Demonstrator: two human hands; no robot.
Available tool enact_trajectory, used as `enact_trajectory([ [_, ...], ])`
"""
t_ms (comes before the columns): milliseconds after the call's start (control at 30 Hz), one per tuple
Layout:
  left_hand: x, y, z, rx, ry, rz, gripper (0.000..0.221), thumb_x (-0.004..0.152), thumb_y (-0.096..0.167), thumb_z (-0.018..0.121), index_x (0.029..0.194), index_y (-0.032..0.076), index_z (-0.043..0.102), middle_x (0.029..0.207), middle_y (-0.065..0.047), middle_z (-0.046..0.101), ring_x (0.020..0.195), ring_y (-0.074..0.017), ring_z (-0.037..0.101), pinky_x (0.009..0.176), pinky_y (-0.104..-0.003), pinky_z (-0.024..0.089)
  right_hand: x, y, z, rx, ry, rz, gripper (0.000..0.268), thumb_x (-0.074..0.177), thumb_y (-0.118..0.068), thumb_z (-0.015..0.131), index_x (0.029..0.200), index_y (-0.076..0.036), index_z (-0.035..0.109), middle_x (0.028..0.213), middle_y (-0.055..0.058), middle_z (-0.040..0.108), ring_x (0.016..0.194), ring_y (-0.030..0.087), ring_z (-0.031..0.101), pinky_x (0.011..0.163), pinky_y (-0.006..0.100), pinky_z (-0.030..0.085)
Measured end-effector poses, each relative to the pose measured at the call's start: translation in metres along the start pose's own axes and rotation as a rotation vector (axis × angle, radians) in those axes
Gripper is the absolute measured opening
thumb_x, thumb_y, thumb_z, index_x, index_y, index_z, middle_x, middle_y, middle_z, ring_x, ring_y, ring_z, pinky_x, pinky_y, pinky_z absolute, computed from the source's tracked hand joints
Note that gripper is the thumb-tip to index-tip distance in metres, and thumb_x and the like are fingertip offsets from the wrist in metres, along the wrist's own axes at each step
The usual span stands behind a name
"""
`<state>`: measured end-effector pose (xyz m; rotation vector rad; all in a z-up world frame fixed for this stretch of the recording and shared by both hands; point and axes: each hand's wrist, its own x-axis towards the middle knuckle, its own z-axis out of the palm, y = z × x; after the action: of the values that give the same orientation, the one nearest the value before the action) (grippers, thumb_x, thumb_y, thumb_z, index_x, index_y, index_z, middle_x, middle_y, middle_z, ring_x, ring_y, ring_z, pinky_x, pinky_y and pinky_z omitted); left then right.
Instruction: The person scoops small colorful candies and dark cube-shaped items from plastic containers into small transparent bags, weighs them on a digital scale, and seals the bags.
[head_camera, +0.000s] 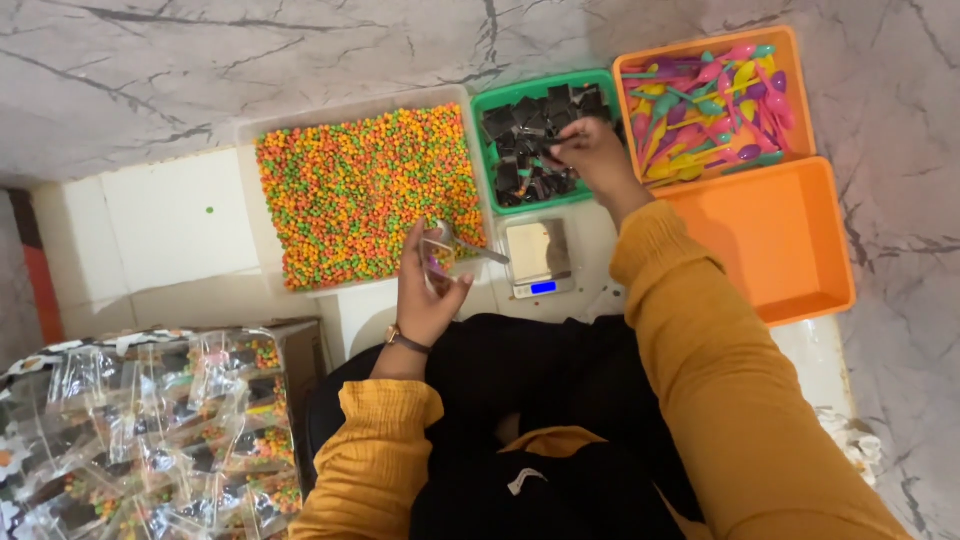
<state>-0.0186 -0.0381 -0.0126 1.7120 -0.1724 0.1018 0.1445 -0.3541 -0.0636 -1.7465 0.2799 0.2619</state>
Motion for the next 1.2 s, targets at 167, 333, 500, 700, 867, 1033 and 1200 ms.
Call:
enact_trajectory([
  [167,-0.004,0.013,0.015,0.122,0.046,0.019,0.103,0.072,0.015,0.094,0.154,-0.002,0.034,0.131,-0.023,0.055,0.123,-0.0418,0.059,0.107,-0.052,0.047,-0.070,-0.055,0.027,0.060,-0.143,-0.165,0.037,0.082,-0.004,0.081,0.117,-0.004,0.067,0.098,0.010,0.072,0.081,0.013,0.069,0.064,0.021,0.057],
  [333,-0.007,0.030,0.025,0.201,0.089,0.085,0.099,0.066,0.019,0.098,0.147,0.000,0.046,0.122,-0.020,0.058,0.113,-0.0410,0.062,0.101,-0.048,0.051,-0.140,-0.095,0.063,0.069,-0.254,-0.282,0.042,0.081,0.002,0.080,0.120,-0.004,0.066,0.095,0.009,0.070,0.081,0.014,0.072,0.072,0.025,0.059],
  [500,-0.021,0.053,0.032,0.246,0.108,0.156,0.103,0.062,0.023,0.099,0.147,0.000,0.046,0.108,-0.020,0.059,0.091,-0.0380,0.062,0.085,-0.048,0.053,-0.192,-0.128,0.073,-0.386,-0.221,-0.397,0.027,0.084,-0.008,0.079,0.108,-0.012,0.069,0.091,0.007,0.077,0.089,0.020,0.075,0.071,0.031,0.054],
  [700,-0.041,0.073,0.033,0.272,0.128,0.203,0.101,0.062,0.021,0.098,0.147,0.001,0.045,0.122,-0.020,0.058,0.113,-0.0431,0.058,0.105,-0.052,0.044,-0.229,-0.140,0.072,-0.500,-0.253,-0.222,0.017,0.078,-0.018,0.081,0.094,-0.016,0.076,0.082,-0.001,0.077,0.071,0.013,0.066,0.064,0.027,0.053],
  [867,-0.060,0.096,0.037,0.345,0.116,0.203,0.099,0.062,0.020,0.094,0.147,0.004,0.046,0.126,-0.016,0.056,0.120,-0.0405,0.054,0.110,-0.051,0.038,-0.242,-0.146,0.071,-0.581,-0.255,-0.202,0.014,0.076,-0.026,0.083,0.086,-0.018,0.078,0.076,-0.003,0.075,0.063,0.013,0.065,0.056,0.027,0.050],
  [1033,-0.074,0.104,0.046,0.489,0.186,0.278,0.098,0.058,0.018,0.091,0.145,0.006,0.048,0.125,-0.012,0.054,0.120,-0.0352,0.052,0.111,-0.050,0.035,-0.263,-0.155,0.078,-0.738,-0.226,-0.286,0.013,0.078,-0.027,0.077,0.087,-0.018,0.078,0.077,0.000,0.076,0.067,0.021,0.073,0.063,0.036,0.059],
  [1200,-0.091,0.127,0.052,0.490,0.240,0.291,0.087,0.069,0.023,0.085,0.146,0.012,0.046,0.122,-0.004,0.052,0.119,-0.0287,0.051,0.110,-0.045,0.031,-0.291,-0.169,0.084,-0.941,-0.304,-0.405,0.014,0.080,-0.025,0.075,0.085,-0.012,0.078,0.076,0.010,0.076,0.081,0.039,0.074,0.071,0.048,0.060],
])
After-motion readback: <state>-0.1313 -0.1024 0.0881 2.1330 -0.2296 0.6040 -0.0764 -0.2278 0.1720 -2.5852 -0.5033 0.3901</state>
